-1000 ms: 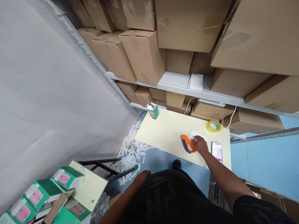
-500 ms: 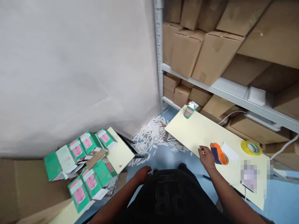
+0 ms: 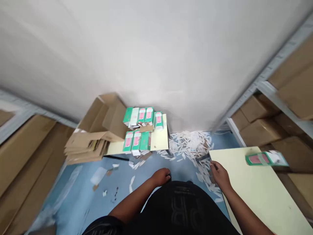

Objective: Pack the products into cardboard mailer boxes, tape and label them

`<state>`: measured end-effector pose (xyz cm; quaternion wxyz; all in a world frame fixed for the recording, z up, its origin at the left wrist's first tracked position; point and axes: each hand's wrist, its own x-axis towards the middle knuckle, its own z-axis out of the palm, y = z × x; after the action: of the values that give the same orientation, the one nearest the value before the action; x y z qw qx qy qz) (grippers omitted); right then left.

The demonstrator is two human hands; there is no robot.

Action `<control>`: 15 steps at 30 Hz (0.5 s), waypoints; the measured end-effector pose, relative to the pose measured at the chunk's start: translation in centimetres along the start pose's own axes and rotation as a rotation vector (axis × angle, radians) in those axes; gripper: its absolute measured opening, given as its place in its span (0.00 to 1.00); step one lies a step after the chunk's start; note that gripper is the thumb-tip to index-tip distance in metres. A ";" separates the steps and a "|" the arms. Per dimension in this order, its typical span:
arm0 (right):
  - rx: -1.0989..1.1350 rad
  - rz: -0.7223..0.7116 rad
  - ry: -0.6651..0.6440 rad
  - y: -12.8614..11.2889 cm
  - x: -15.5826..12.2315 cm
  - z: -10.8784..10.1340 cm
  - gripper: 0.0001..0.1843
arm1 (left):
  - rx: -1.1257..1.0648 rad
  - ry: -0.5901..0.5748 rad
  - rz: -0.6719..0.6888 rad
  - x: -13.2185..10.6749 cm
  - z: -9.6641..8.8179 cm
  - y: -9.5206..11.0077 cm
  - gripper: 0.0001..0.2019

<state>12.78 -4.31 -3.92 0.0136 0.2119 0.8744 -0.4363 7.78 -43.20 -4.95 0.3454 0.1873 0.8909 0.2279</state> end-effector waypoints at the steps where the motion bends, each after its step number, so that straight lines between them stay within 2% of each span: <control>1: -0.001 -0.028 -0.035 -0.6 1.1 0.4 0.26 | -0.029 0.038 -0.021 -0.9 0.3 0.0 0.08; 5: 0.002 -0.113 -0.158 -4.6 4.2 3.0 0.27 | -0.128 0.186 -0.102 -4.5 0.6 -0.5 0.10; 9: 0.003 -0.218 -0.261 -9.5 4.6 6.9 0.28 | -0.213 0.329 -0.190 -8.1 -0.2 -2.1 0.11; 12: 0.012 -0.265 -0.324 -13.1 3.7 10.5 0.28 | -0.258 0.413 -0.218 -10.8 -1.3 -4.4 0.11; 15: 0.039 -0.296 -0.351 -16.3 2.2 14.5 0.27 | -0.287 0.472 -0.220 -13.4 -2.6 -8.0 0.11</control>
<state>2.22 -23.32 -0.97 0.0971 0.0025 0.8715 -0.4807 13.77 -57.14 -0.45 0.1742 -0.0193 0.9201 0.3503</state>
